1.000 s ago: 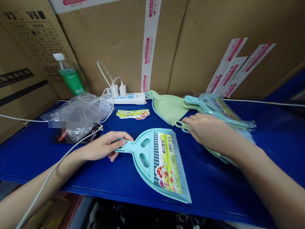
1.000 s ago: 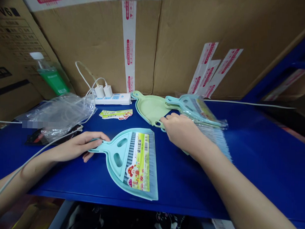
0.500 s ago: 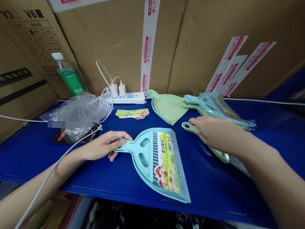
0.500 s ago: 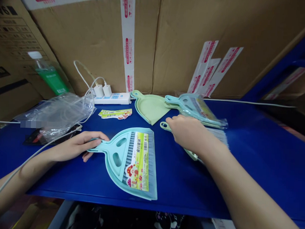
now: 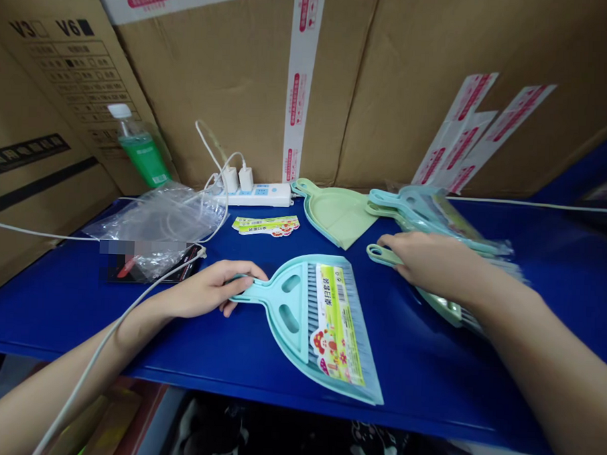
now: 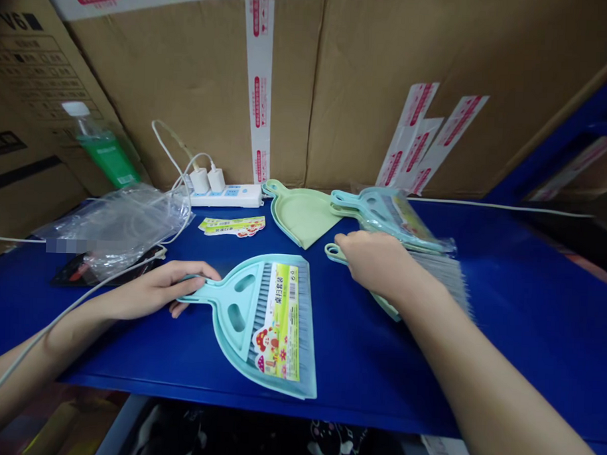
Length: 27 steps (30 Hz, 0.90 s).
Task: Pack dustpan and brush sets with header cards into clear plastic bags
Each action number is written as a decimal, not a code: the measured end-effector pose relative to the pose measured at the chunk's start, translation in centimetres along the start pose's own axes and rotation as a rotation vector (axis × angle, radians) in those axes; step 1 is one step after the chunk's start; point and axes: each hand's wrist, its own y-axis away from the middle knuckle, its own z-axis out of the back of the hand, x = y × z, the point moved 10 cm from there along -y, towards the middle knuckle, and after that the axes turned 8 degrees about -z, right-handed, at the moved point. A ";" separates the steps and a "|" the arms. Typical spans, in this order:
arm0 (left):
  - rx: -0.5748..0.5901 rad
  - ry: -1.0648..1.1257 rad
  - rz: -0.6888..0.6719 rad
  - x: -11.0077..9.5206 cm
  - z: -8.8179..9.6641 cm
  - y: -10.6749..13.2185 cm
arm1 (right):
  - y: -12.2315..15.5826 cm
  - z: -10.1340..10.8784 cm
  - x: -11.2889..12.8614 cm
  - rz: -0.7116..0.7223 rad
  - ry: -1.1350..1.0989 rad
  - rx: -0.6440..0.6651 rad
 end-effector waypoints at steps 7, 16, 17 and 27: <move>-0.057 -0.232 -0.045 -0.7 0.7 0.0 | 0.2 0.7 -0.2 -0.053 -0.005 -0.095; -0.054 -0.296 -0.069 -0.7 0.8 0.1 | 2.0 3.2 5.3 0.303 -0.168 -0.262; -0.053 -0.286 -0.059 -0.6 0.8 0.1 | 2.0 3.0 5.6 0.319 -0.186 -0.257; -0.045 -0.190 -0.049 -0.4 0.2 -0.1 | 0.8 2.4 7.1 0.293 -0.248 -0.169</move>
